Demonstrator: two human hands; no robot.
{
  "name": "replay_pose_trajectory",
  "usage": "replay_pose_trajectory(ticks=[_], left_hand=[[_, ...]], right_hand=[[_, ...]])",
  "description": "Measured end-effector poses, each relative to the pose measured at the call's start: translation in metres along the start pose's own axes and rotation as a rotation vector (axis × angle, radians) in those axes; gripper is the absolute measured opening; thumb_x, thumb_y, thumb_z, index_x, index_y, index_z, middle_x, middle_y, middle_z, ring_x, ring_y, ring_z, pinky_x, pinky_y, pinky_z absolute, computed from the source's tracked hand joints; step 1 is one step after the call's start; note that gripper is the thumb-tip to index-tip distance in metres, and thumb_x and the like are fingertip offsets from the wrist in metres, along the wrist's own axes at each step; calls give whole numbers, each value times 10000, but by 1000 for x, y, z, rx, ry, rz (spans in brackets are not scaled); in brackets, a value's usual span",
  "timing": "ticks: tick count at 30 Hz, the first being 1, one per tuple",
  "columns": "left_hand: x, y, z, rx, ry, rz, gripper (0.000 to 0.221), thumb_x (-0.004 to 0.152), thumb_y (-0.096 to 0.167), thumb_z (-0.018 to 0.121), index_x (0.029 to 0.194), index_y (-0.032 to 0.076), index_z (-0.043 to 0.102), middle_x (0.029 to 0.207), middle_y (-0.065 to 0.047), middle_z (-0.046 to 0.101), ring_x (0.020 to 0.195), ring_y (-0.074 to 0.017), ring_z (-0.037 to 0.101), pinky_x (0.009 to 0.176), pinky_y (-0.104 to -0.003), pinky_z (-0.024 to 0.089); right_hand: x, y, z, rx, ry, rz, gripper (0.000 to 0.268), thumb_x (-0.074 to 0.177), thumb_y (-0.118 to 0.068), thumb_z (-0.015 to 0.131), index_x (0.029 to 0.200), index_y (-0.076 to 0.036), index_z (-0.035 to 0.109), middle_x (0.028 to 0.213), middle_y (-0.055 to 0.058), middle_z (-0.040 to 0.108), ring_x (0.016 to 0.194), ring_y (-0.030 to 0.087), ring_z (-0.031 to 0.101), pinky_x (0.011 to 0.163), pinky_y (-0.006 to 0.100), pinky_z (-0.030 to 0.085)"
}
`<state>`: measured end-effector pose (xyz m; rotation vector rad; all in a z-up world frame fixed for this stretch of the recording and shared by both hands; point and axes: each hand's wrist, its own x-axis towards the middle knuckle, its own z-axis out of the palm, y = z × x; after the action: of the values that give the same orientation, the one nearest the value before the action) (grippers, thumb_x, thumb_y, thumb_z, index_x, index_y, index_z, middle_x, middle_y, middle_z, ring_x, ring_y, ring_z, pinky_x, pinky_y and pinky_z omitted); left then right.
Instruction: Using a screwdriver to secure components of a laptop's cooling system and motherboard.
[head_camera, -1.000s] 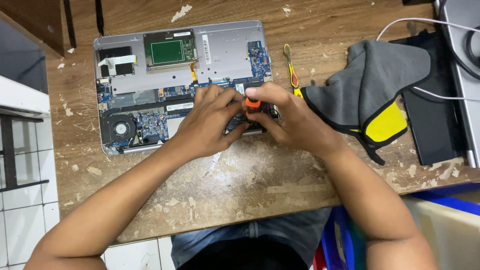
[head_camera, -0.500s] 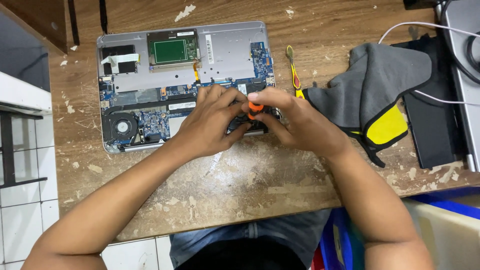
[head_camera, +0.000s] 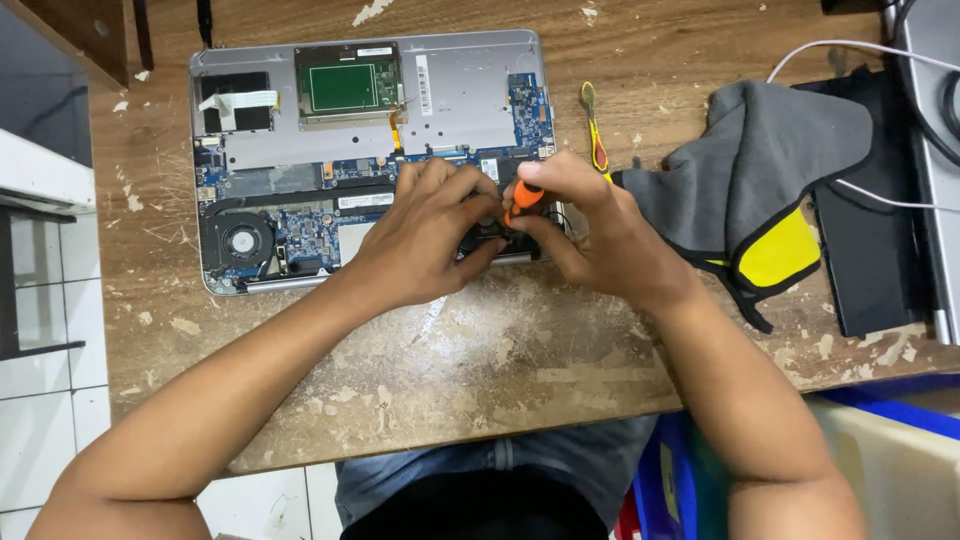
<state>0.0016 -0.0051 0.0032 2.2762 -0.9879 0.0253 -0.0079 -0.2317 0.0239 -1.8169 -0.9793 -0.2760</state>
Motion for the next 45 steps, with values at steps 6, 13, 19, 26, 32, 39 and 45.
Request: replay_pose_trajectory(ticks=[6, 13, 19, 26, 32, 39, 45], left_hand=[[1, 8, -10, -53, 22, 5, 219, 847, 192, 767, 1018, 73, 701, 1009, -60, 627, 992, -258, 527, 953, -429, 323], [1, 4, -6, -54, 51, 16, 230, 846, 192, 777, 1023, 58, 718, 991, -58, 634, 977, -249, 529, 947, -415, 327], [0, 6, -7, -70, 78, 10, 219, 832, 181, 790, 1008, 66, 728, 957, -48, 641, 958, -247, 536, 948, -420, 334], [-2, 1, -4, -114, 148, 46, 102, 910, 215, 785, 976, 155, 736, 984, 41, 644, 942, -207, 513, 838, -386, 294], [-3, -1, -2, -123, 181, 68, 81, 900, 182, 804, 942, 142, 747, 937, 47, 642, 909, -199, 517, 837, -382, 295], [-5, -1, -2, -113, 203, 76, 60, 904, 149, 790, 927, 131, 736, 921, 30, 631, 879, -211, 519, 835, -393, 311], [-7, -1, -1, -53, 254, 104, 91, 895, 151, 799, 926, 129, 717, 926, 20, 619, 862, -216, 521, 838, -395, 315]], right_hand=[[-5, 11, -1, 75, 81, -9, 633, 915, 169, 714, 1437, 103, 361, 1108, 249, 613, 924, 425, 755, 827, 508, 626], [-4, 10, 1, 70, 89, -13, 657, 911, 158, 727, 1450, 109, 355, 1094, 264, 632, 926, 433, 758, 808, 511, 624], [-2, 6, 1, 139, 135, 27, 706, 973, 155, 664, 1516, 39, 229, 1098, 266, 592, 960, 372, 731, 849, 493, 653], [-5, -3, -1, 249, 163, 207, 742, 1059, 124, 657, 1572, -165, 206, 1194, 278, 542, 1030, 327, 707, 996, 413, 654], [-3, -5, 1, 247, 169, 206, 729, 1057, 130, 642, 1564, -163, 207, 1178, 276, 537, 1060, 320, 681, 1017, 433, 649], [-7, 2, 3, 176, 172, 117, 775, 1035, 175, 644, 1571, -145, 184, 1138, 298, 547, 1015, 345, 681, 987, 451, 655], [-3, -4, 8, 154, 214, 45, 721, 1029, 137, 652, 1530, -117, 200, 1098, 298, 563, 1023, 350, 687, 958, 450, 668]])
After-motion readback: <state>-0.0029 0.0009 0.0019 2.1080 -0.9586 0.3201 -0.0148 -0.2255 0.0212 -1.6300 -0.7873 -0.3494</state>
